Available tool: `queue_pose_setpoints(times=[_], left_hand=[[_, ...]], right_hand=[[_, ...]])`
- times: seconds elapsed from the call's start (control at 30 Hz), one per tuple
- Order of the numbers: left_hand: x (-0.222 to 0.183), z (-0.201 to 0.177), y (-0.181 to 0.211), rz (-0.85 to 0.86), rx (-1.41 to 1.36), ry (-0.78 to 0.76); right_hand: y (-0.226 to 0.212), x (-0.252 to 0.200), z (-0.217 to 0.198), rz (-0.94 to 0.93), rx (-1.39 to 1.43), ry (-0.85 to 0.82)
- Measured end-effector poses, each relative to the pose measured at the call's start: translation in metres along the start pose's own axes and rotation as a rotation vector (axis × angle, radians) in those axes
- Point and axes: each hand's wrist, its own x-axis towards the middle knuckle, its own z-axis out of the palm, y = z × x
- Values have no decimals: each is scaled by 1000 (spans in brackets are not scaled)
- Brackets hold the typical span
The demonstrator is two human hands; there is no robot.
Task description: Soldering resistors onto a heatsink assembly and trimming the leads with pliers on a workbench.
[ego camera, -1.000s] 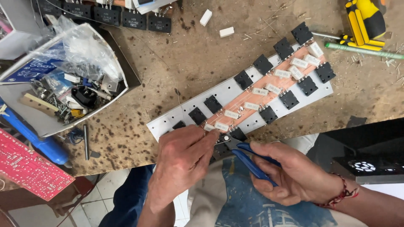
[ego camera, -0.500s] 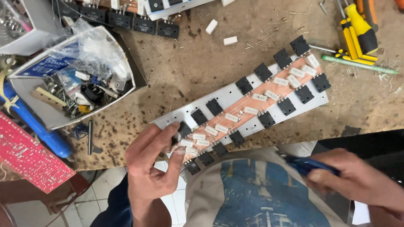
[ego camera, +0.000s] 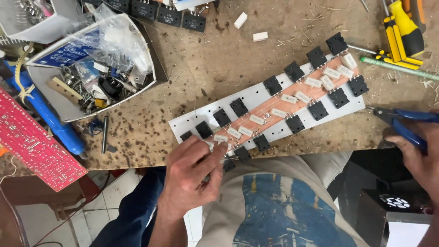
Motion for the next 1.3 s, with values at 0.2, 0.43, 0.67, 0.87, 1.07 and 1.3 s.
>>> queue_pose_setpoints(times=[0.2,0.43,0.67,0.87,1.07,1.3], left_hand=[[-19,5,-10,-61,-76,24],[-19,-17,-35,-128,-22,236],[-19,-19,-69,-156,120,313],[-22,-17,-77,-179,32,346],[-30,-18,-81,-250,-8,371],[-41,-10,-95,-172,-98,321]], right_hand=[[-15,27,-6,-149,-31,101],[-46,64,-12,-436,-128,352],[-65,56,2,-383,-124,533],[-112,58,10,-324,-17,704],[-168,74,29,-444,256,682],[-192,92,43,-594,349,676]])
